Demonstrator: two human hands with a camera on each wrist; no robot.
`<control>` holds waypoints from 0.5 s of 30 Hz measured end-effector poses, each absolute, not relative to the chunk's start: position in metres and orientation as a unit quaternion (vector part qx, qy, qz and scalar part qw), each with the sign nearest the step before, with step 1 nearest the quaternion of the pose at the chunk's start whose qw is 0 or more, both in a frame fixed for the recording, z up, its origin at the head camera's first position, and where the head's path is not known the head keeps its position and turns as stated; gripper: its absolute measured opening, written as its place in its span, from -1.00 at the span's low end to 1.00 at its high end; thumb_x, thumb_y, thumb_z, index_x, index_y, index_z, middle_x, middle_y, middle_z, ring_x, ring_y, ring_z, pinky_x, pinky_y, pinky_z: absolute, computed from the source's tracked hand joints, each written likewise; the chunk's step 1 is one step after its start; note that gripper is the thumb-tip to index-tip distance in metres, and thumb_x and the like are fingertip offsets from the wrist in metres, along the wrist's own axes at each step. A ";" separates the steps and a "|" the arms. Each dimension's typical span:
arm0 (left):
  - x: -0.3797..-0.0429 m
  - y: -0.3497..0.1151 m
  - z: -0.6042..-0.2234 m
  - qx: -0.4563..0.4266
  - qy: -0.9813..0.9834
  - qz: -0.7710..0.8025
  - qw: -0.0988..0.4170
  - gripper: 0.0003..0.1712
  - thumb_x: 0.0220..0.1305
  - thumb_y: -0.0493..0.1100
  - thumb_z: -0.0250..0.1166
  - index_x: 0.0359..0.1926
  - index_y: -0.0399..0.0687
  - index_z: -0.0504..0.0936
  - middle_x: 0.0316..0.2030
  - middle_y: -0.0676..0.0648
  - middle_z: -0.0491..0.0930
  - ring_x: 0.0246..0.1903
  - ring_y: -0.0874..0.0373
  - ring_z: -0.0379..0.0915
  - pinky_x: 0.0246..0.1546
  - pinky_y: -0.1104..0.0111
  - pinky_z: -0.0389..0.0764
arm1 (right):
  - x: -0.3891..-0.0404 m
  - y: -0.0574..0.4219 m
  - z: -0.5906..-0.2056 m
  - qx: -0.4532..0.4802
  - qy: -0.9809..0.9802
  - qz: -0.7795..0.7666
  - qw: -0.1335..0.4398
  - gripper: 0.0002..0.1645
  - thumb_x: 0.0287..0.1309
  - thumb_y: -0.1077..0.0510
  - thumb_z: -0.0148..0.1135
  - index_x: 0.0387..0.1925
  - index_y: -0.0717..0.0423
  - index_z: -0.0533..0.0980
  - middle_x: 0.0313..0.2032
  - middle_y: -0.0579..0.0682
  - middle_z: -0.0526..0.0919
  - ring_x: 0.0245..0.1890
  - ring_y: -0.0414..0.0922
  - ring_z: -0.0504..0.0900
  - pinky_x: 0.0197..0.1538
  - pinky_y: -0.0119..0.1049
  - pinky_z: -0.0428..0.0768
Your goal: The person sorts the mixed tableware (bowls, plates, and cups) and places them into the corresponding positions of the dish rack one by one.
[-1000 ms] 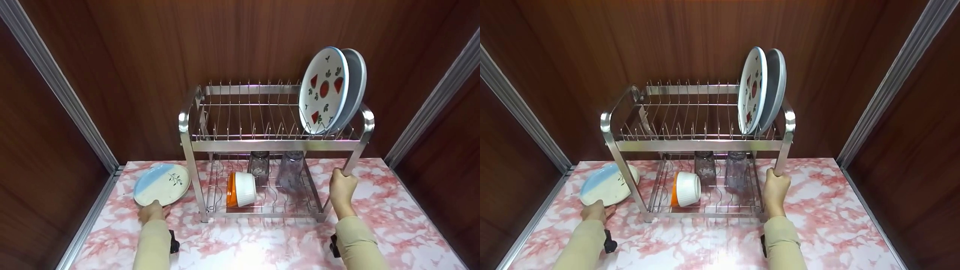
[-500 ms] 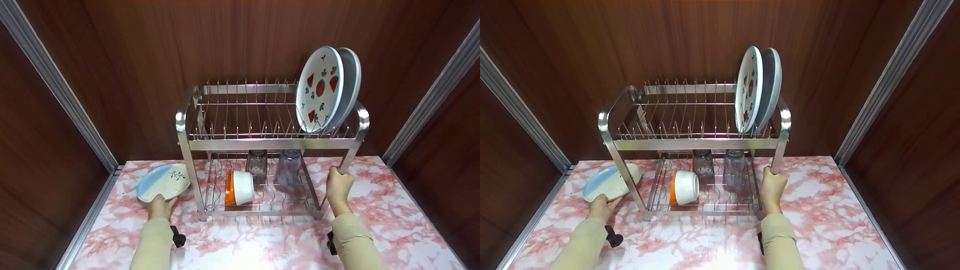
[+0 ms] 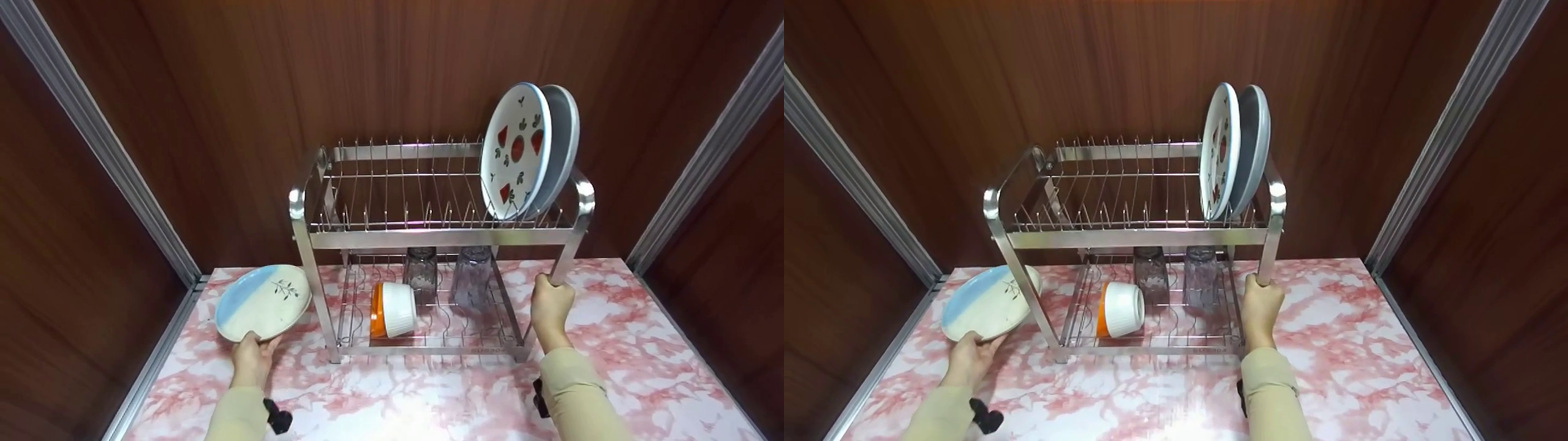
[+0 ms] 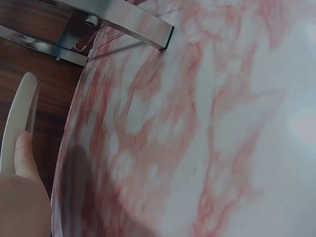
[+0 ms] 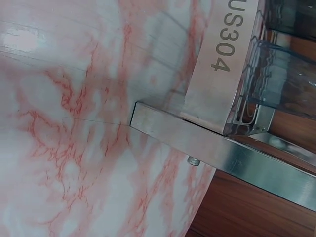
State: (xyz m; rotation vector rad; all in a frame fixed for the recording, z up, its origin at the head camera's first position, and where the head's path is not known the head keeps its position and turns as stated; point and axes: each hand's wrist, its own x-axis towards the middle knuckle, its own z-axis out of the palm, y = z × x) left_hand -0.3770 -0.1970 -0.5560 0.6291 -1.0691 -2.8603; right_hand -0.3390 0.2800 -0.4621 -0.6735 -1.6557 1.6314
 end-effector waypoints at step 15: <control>-0.312 -0.228 -0.561 0.180 -0.405 -0.896 -0.018 -0.65 0.15 -0.37 -0.33 -0.01 -0.12 -0.01 -0.04 -0.06 0.15 -0.12 0.24 0.42 0.05 0.29 0.40 | -0.337 0.281 -0.461 -0.255 -0.650 0.627 0.347 -0.53 -0.15 0.31 -0.04 -0.98 -0.05 0.08 -0.99 -0.29 0.03 -0.88 -0.33 0.00 -0.77 -0.41 0.00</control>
